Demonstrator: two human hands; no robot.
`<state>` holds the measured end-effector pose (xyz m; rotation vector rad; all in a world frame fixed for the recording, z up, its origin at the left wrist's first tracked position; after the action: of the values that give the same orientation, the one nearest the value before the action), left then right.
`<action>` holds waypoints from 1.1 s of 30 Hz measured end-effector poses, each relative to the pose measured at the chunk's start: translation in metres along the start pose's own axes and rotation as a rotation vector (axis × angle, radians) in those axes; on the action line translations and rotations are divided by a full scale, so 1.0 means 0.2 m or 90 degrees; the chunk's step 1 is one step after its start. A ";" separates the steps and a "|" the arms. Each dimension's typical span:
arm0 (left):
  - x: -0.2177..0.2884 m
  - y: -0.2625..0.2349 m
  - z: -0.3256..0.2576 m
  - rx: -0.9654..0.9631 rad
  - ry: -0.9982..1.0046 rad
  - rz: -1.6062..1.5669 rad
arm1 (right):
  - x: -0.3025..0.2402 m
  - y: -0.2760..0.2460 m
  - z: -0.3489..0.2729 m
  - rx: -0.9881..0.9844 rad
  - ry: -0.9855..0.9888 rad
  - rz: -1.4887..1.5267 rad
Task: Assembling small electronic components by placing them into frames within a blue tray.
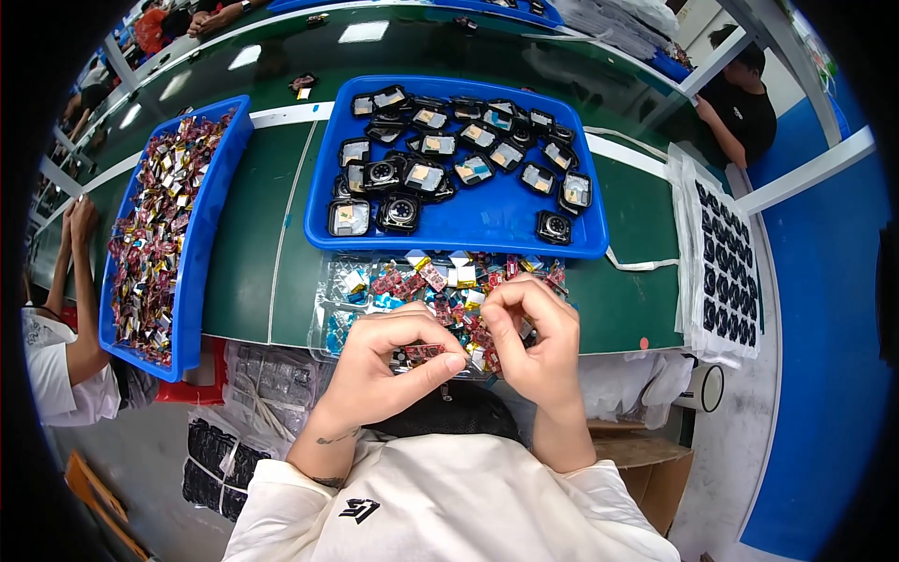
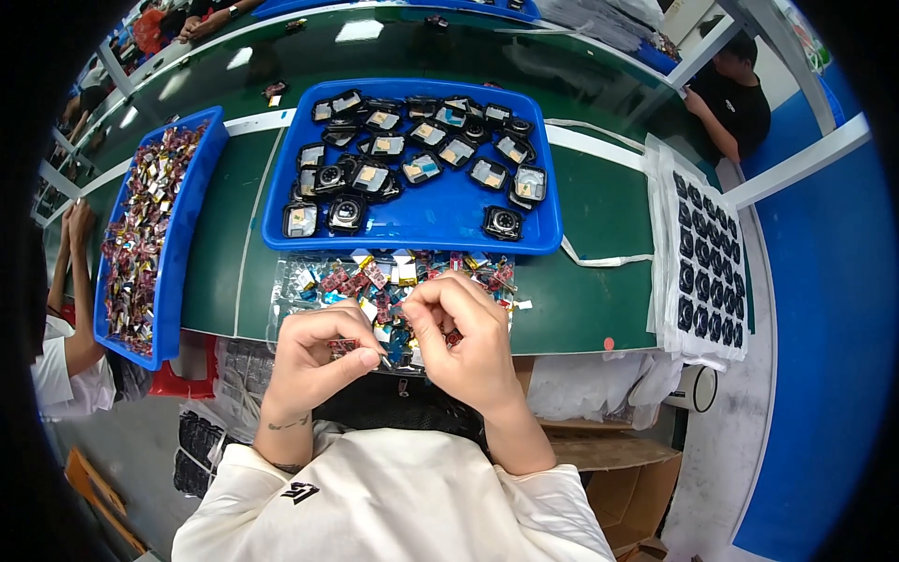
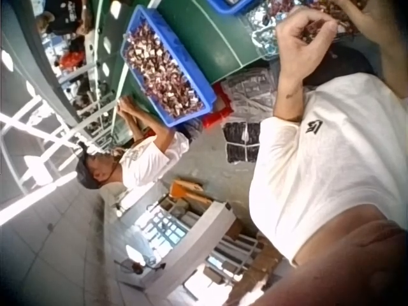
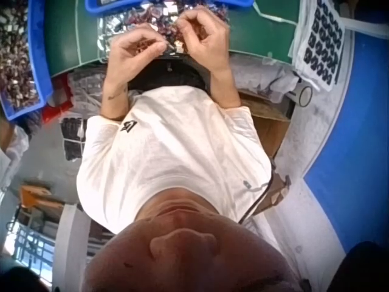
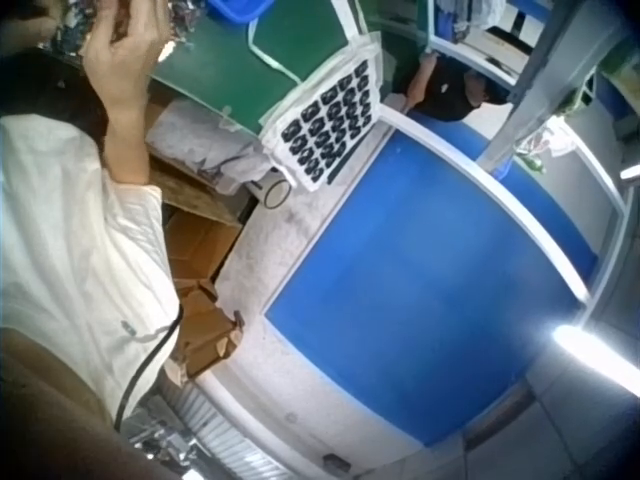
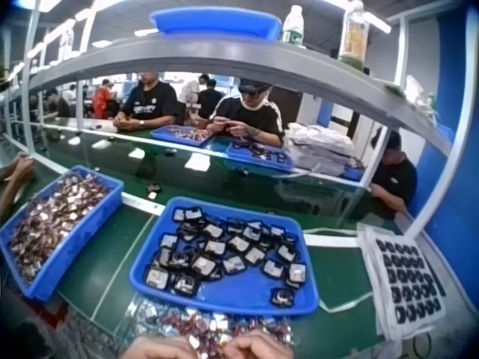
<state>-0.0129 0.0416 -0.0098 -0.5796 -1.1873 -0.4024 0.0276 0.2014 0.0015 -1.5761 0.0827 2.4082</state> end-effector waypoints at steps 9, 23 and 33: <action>-0.02 -0.08 -0.04 0.083 -0.089 -0.137 | -0.03 -0.02 0.22 -0.206 -0.160 -0.382; 0.01 -0.12 -0.08 0.089 0.005 -0.090 | 0.14 0.13 0.66 -0.465 -0.103 -0.455; 0.00 -0.09 0.05 0.288 0.061 0.044 | 0.04 -0.04 0.33 -0.024 0.177 0.164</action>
<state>-0.0310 0.0338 -0.0028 -0.2050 -1.1162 -0.0933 -0.0329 0.2233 0.0214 -2.0200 0.3120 2.3642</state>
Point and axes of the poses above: each hand's wrist, its own z-axis towards the middle knuckle, its own y-axis out of the palm, x = y × z, the point moved 4 cm from there along z, towards the middle knuckle, and after that the axes turned 14 degrees about z, right-handed, at the moved point
